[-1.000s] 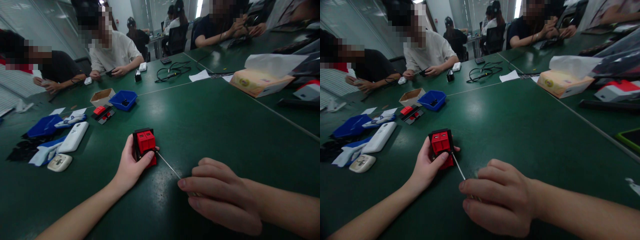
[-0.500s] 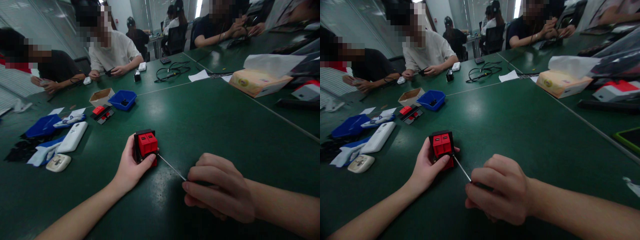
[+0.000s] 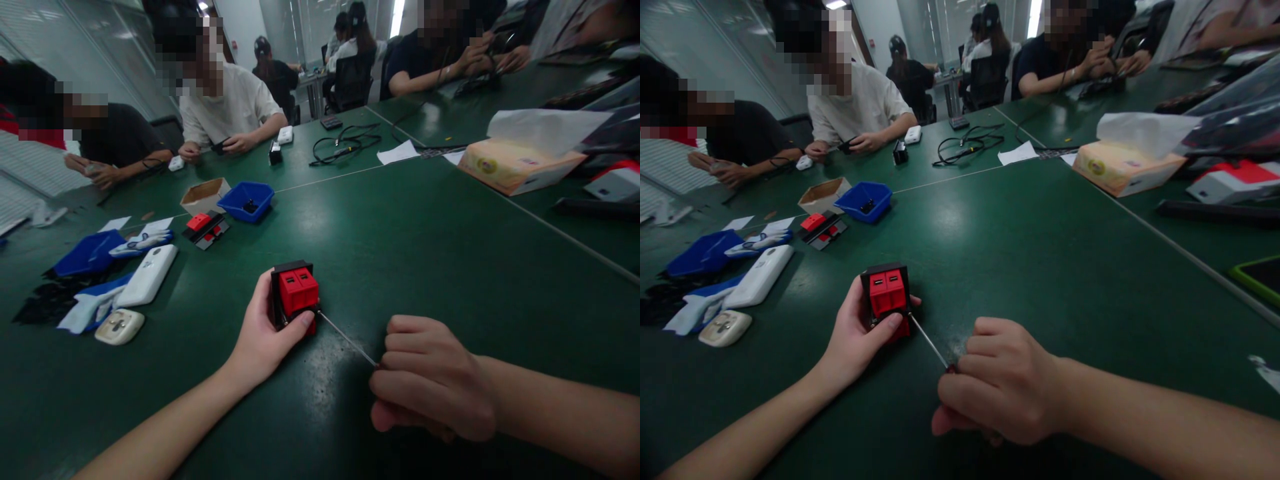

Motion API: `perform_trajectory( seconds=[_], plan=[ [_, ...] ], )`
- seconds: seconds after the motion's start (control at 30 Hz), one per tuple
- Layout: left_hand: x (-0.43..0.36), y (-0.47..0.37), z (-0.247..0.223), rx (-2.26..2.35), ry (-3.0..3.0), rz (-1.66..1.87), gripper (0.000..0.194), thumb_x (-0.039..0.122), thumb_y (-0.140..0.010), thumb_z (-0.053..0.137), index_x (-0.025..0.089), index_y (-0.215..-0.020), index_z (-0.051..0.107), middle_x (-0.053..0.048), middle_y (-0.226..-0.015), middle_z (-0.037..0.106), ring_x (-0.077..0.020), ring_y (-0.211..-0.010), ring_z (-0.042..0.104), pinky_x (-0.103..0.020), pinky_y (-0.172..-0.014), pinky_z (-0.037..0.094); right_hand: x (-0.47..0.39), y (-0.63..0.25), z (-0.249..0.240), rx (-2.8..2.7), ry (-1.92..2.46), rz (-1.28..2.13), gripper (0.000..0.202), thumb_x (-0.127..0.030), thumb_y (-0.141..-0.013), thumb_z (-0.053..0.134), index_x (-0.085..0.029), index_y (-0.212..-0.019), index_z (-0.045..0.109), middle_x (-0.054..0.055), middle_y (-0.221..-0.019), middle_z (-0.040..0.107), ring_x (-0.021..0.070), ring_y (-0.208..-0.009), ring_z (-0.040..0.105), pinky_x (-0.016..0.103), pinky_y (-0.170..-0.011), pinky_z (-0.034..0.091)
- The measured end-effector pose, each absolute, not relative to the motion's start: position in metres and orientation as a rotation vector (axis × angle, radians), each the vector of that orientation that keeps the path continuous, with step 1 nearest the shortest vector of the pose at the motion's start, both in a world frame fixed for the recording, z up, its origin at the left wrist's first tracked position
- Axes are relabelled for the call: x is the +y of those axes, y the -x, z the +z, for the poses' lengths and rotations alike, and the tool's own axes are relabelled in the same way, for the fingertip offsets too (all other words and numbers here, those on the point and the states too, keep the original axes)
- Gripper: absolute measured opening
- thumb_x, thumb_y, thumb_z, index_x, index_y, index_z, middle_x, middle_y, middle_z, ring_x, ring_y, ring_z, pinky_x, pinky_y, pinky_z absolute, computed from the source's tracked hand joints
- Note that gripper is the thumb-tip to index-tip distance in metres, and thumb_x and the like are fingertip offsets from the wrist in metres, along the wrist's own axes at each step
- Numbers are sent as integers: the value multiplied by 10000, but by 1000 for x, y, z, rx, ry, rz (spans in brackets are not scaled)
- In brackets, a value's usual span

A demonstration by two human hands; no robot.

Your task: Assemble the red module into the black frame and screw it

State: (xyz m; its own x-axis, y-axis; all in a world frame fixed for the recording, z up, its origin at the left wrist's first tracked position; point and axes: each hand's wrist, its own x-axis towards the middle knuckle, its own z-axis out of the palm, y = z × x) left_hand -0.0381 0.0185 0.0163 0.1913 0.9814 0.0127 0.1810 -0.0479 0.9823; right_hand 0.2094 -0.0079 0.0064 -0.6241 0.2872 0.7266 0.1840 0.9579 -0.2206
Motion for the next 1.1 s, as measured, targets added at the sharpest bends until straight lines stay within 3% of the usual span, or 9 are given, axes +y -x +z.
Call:
perform_trajectory(
  seconds=[0.13, 0.27, 0.47, 0.67, 0.77, 0.87, 1.0, 1.1],
  plan=[
    [19, 39, 16, 1169, -1437, 1003, 645, 369, -804, 843, 183, -1310, 488, -160, -1275, 693, -330, -1179, 697, -457, -1046, 538, -6, -209, 2, -2262, 309, 283, 252, -363, -1108, 417, -165, -998, 527, -68, -604, 506, 117, -513, 409, 319, -545, 285],
    [21, 38, 16, 1136, -1425, 1002, 593, 399, -830, 818, 179, -1267, 483, -133, -1158, 738, -286, -1039, 748, -425, -962, 589, -5, -209, 0, -2254, 287, 328, 283, -303, -1040, 275, -146, -1116, 498, -23, -649, 533, 160, -542, 442, 327, -545, 310],
    [21, 39, 14, 1117, -1440, 1017, 569, 401, -855, 793, 180, -1270, 473, -127, -1160, 736, -270, -1022, 752, -416, -932, 608, -9, -214, 5, -2261, 398, 78, 347, -323, -1045, 358, -90, -1216, 549, 16, -692, 611, 168, -543, 483, 336, -534, 321],
    [19, 39, 15, 1130, -1464, 977, 605, 394, -843, 795, 168, -1293, 459, -153, -1201, 716, -291, -1061, 738, -466, -996, 578, -10, -222, 14, -2274, 432, 95, 162, -206, -1047, 474, -141, -1146, 585, -8, -678, 640, 141, -543, 491, 332, -559, 323],
    [19, 39, 15, 1151, -1488, 984, 625, 396, -822, 804, 160, -1293, 466, -182, -1280, 681, -331, -1173, 696, -500, -1059, 535, -11, -222, 12, -2300, 417, 68, 159, -283, -1076, 515, -159, -1041, 609, -42, -599, 573, 127, -490, 419, 339, -536, 257],
    [21, 39, 14, 1148, -1499, 991, 620, 392, -813, 809, 164, -1285, 478, -185, -1308, 670, -345, -1219, 674, -507, -1078, 521, -11, -222, 11, -2313, 403, 49, 184, -330, -1072, 550, -162, -1031, 613, -34, -618, 582, 129, -513, 444, 330, -531, 277],
    [22, 39, 14, 1116, -1460, 998, 586, 388, -829, 801, 168, -1267, 479, -146, -1175, 725, -296, -1061, 744, -456, -983, 586, -9, -220, 10, -2188, 487, 131, 83, -172, -1050, 521, -182, -1104, 583, -5, -725, 658, 129, -586, 539, 289, -562, 408],
    [22, 39, 13, 1123, -1429, 1035, 563, 392, -845, 787, 174, -1264, 481, -121, -1128, 736, -274, -1005, 761, -431, -944, 605, -6, -217, 8, -2093, 474, 239, 238, -67, -976, 478, -182, -1175, 537, 12, -793, 665, 126, -635, 586, 261, -591, 467]
  ],
)
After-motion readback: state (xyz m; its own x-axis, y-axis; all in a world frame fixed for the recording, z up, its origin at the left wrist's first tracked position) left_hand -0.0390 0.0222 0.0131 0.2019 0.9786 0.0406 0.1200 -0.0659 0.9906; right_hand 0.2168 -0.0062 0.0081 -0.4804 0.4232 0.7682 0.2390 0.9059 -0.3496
